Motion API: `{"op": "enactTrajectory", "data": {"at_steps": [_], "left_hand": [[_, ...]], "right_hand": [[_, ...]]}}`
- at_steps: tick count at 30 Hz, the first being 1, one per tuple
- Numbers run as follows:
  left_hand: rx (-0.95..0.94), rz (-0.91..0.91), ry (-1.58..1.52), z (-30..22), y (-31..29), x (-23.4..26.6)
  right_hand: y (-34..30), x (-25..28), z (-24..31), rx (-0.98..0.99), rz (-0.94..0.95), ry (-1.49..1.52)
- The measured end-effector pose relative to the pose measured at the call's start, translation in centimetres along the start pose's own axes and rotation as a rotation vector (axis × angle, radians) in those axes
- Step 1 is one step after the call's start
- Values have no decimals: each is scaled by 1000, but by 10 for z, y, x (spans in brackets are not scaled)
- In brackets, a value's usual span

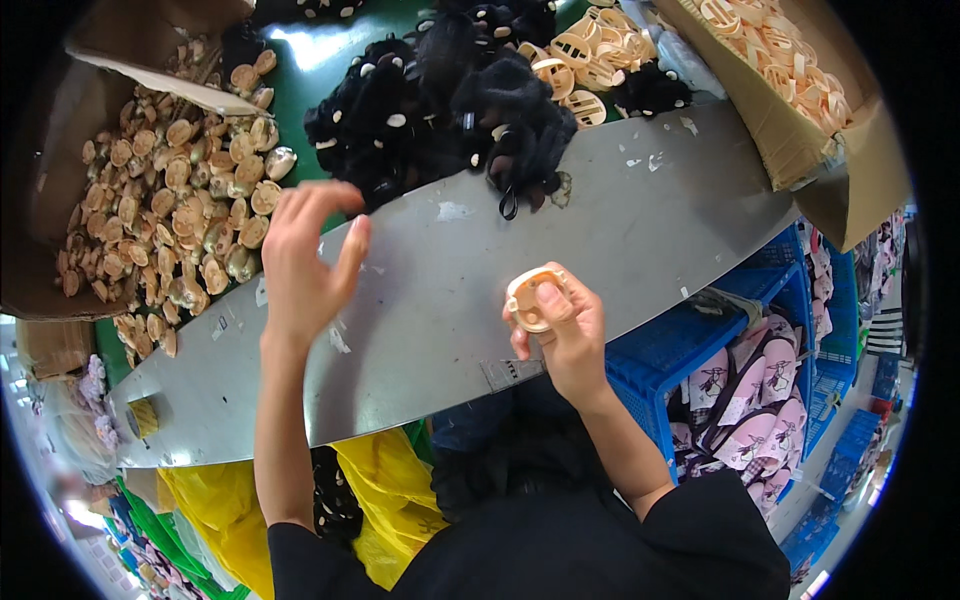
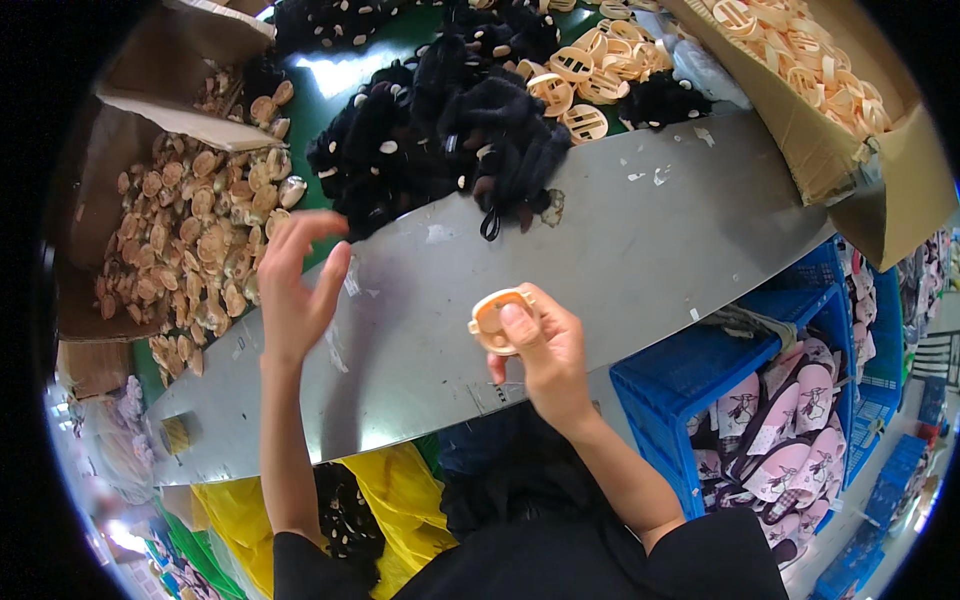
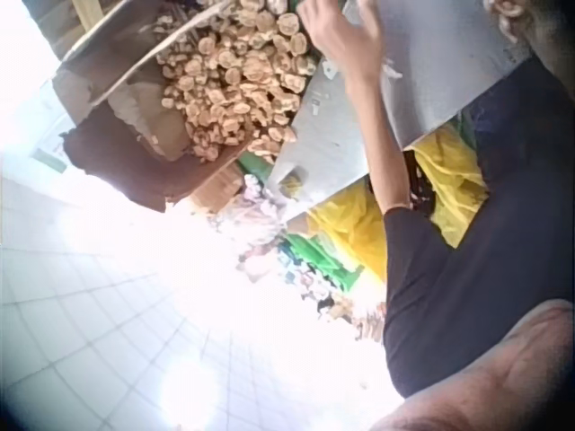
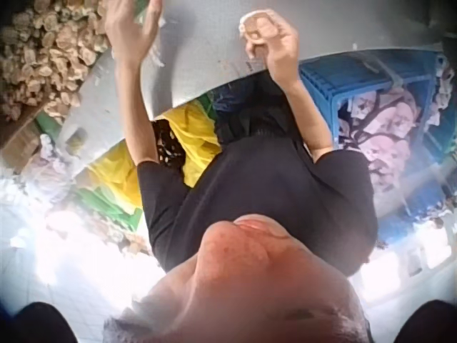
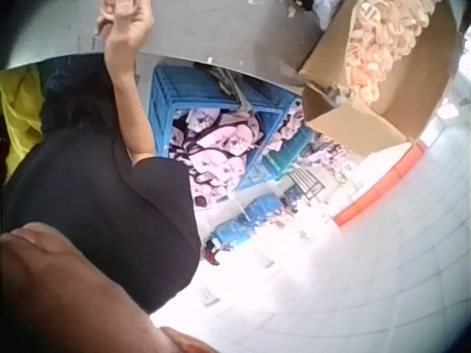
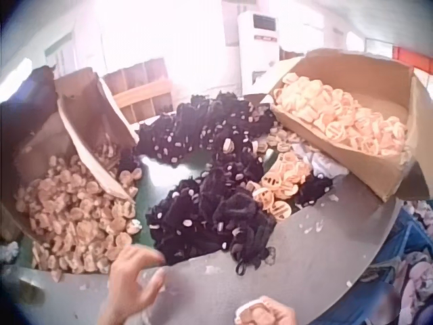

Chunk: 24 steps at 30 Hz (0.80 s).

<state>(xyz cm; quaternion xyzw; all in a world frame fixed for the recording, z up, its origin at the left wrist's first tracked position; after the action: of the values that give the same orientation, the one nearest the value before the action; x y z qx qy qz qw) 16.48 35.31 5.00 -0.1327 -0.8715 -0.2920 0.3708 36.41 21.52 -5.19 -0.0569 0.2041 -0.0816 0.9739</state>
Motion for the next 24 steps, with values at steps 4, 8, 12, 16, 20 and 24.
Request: {"op": "enactTrajectory", "data": {"at_steps": [4, 8, 12, 16, 20, 24], "left_hand": [[28, 204, 207, 84, 16, -42], [72, 239, 302, 90, 29, -50], [74, 152, 218, 78, 25, -34], [164, -21, -202, 31, 4, -2], [409, -72, -898, -15, -49, 7], [620, -208, -1197, -35, -117, -22]], "right_hand": [[-4, 6, 11, 3, -93, 79], [-15, 13, 19, 5, 29, -3], [-22, 18, 14, 53, 58, 44], [-29, 18, 21, 132, 63, -55], [-31, 8, 33, 120, 123, -226], [-23, -32, 48, 242, 200, -430]]}}
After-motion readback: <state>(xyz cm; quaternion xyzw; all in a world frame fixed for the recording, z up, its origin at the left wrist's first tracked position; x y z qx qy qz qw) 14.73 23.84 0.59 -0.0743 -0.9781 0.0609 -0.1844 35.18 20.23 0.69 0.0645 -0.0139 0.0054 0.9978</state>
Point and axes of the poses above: each hand's wrist, its own y-axis towards the middle knuckle, its own x-axis out of the back of the hand, z = x × y, the point moved 8 cm from there along y, towards the middle knuckle, and after that the axes turned 6 degrees about -y, right-handed, at the moved point
